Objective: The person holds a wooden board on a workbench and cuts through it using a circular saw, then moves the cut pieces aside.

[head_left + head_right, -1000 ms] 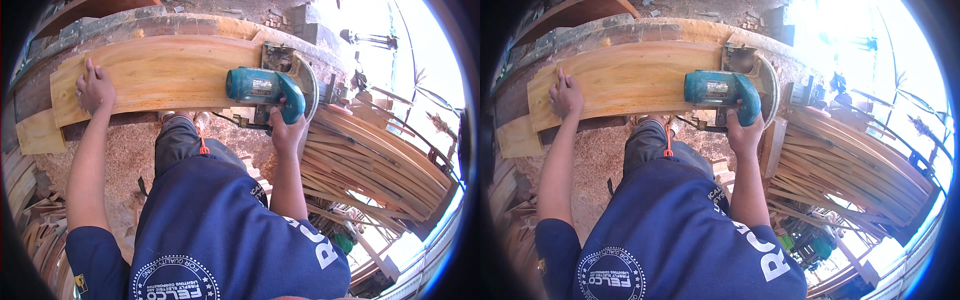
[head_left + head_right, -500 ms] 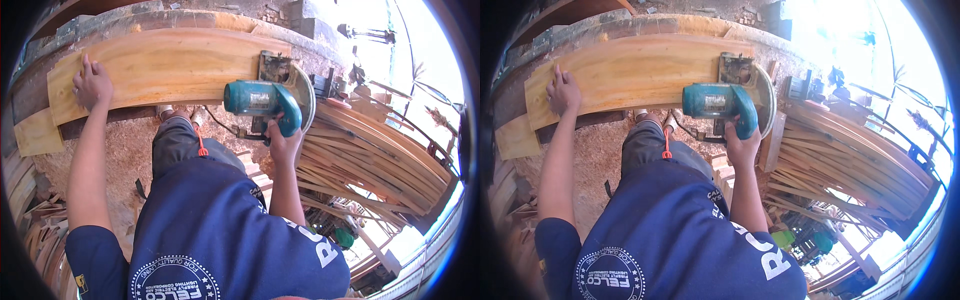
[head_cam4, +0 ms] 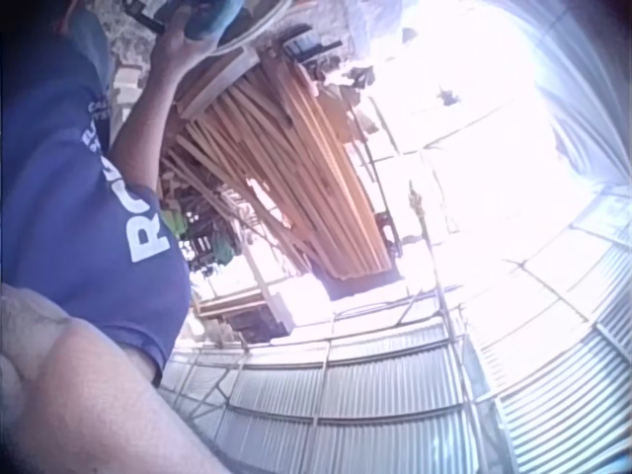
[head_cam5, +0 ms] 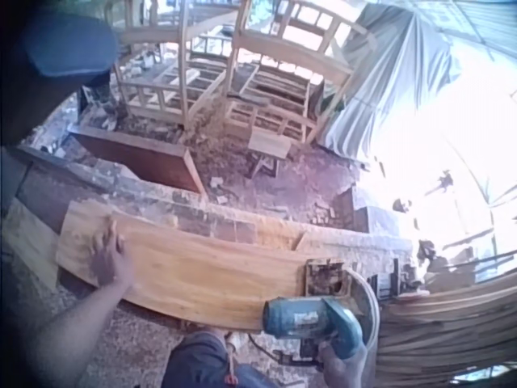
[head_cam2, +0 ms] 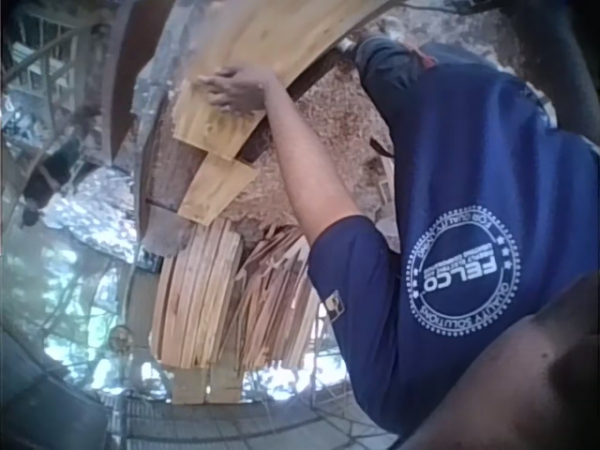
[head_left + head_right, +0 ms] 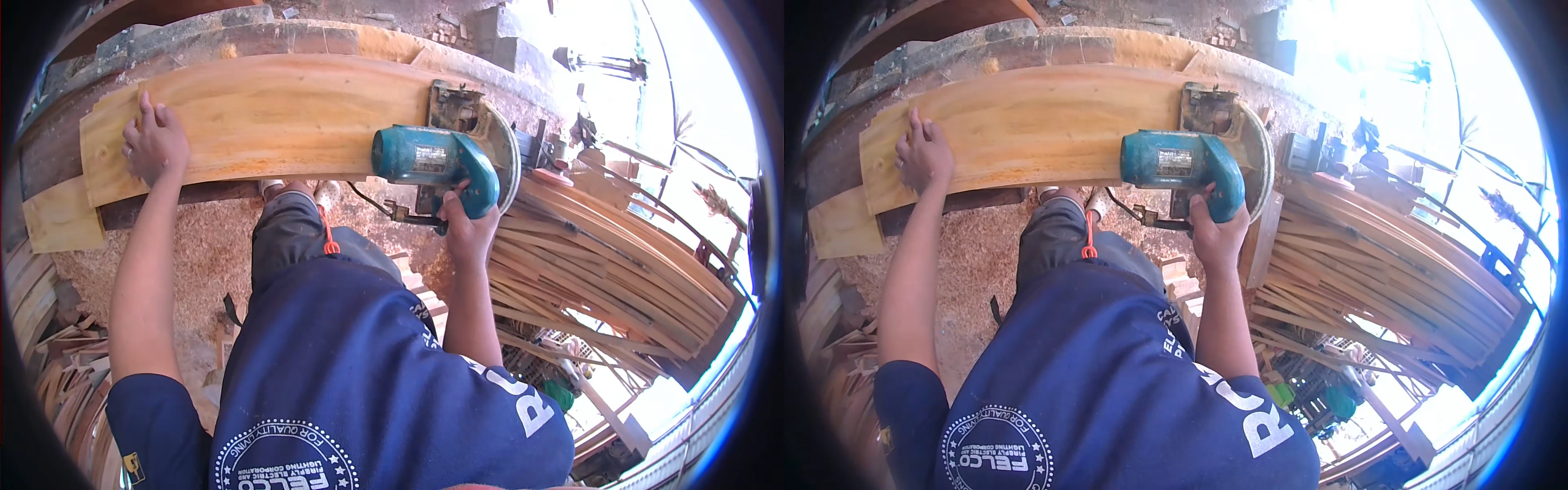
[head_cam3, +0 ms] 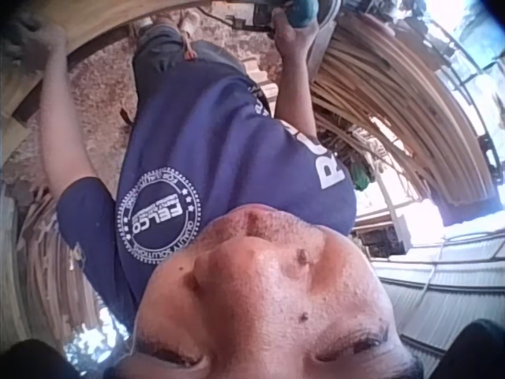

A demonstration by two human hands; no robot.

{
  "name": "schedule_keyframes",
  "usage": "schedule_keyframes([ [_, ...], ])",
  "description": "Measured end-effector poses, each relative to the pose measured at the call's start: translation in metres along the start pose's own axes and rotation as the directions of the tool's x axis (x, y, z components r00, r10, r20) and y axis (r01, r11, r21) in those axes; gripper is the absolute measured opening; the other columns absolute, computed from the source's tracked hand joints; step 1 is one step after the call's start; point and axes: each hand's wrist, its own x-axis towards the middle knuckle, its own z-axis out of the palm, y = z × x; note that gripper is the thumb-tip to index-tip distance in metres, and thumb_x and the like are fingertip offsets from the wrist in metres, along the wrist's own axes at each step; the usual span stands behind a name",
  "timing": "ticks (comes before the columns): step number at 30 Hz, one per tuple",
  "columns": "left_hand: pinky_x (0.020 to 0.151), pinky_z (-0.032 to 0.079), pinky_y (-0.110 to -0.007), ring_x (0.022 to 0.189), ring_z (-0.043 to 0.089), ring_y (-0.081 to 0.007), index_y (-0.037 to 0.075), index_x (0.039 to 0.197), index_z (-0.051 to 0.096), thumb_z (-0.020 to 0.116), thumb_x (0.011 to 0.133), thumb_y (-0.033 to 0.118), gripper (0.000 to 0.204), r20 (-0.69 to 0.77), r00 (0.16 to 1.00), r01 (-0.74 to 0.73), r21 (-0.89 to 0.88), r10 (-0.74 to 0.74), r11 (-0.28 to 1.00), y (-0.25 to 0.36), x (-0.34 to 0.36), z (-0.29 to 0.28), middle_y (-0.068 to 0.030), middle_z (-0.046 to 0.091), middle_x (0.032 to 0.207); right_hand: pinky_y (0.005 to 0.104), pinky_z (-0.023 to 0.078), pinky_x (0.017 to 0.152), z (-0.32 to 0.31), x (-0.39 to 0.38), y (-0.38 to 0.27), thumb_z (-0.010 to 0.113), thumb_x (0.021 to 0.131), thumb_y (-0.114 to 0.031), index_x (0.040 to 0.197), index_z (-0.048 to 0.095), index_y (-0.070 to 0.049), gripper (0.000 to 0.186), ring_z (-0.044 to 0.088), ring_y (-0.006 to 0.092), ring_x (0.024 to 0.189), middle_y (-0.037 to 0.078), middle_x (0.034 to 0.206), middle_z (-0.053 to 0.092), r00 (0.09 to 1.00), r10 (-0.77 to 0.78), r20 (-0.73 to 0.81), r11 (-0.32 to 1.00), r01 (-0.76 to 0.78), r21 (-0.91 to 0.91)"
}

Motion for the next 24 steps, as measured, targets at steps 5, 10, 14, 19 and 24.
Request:
schedule_keyframes([
  [5, 0.105, 0.044, -0.064, 0.137, 0.049, -0.0423, 0.044, 0.157, 0.043, 0.042, 0.105, 0.056, 0.052, 0.01, 1.0, -0.001, -0.022, 0.001, 1.0, 0.001, -0.001, -0.003, -0.0144, 0.046, 0.154, 0.0263, 0.052, 0.062, 0.003, 0.013, -0.007, 0.073, 0.089, -0.003, 0.106, 0.063, -0.001, 0.02, 0.062, 0.0094, 0.068, 0.003, 0.083, 0.064, 1.0, -0.022, 0.015, 0.998, 0.023, -0.062],
  [10, 0.105, 0.046, -0.062, 0.134, 0.052, -0.0427, 0.048, 0.156, 0.042, 0.042, 0.106, 0.058, 0.052, -0.018, 1.0, -0.001, 0.019, 0.001, 1.0, 0.001, 0.0, -0.003, -0.0141, 0.049, 0.152, 0.0265, 0.052, 0.062, 0.006, 0.028, -0.01, 0.072, 0.089, -0.003, 0.109, 0.063, -0.001, 0.022, 0.063, 0.0094, 0.069, 0.003, 0.084, 0.064, 0.998, -0.048, 0.034, 0.997, 0.05, -0.062],
  [14, 0.105, 0.046, -0.062, 0.134, 0.052, -0.0425, 0.048, 0.156, 0.042, 0.042, 0.106, 0.058, 0.052, -0.004, 1.0, 0.009, 0.018, -0.009, 1.0, 0.002, 0.0, -0.001, -0.0139, 0.049, 0.152, 0.026, 0.052, 0.063, 0.009, 0.033, -0.007, 0.07, 0.089, -0.002, 0.115, 0.063, 0.0, 0.027, 0.063, 0.0096, 0.07, 0.003, 0.083, 0.066, 0.998, -0.056, 0.034, 0.997, 0.057, -0.052],
  [19, 0.105, 0.045, -0.062, 0.133, 0.053, -0.0427, 0.047, 0.156, 0.044, 0.042, 0.106, 0.057, 0.051, -0.008, 1.0, 0.008, 0.004, -0.008, 1.0, 0.001, -0.001, -0.002, -0.0128, 0.05, 0.151, 0.0258, 0.051, 0.064, 0.011, 0.036, -0.01, 0.07, 0.089, -0.002, 0.122, 0.063, 0.001, 0.034, 0.063, 0.0097, 0.069, 0.002, 0.083, 0.066, 0.997, -0.07, 0.046, 0.996, 0.072, -0.059],
  [24, 0.105, 0.045, -0.062, 0.133, 0.052, -0.0431, 0.046, 0.155, 0.044, 0.043, 0.106, 0.056, 0.051, -0.017, 1.0, -0.007, -0.015, 0.007, 1.0, 0.001, -0.001, -0.004, -0.013, 0.05, 0.151, 0.0256, 0.051, 0.064, 0.015, 0.041, -0.012, 0.07, 0.089, -0.003, 0.123, 0.064, 0.001, 0.035, 0.063, 0.0096, 0.069, 0.002, 0.082, 0.066, 0.998, -0.064, 0.024, 0.997, 0.065, -0.049],
])
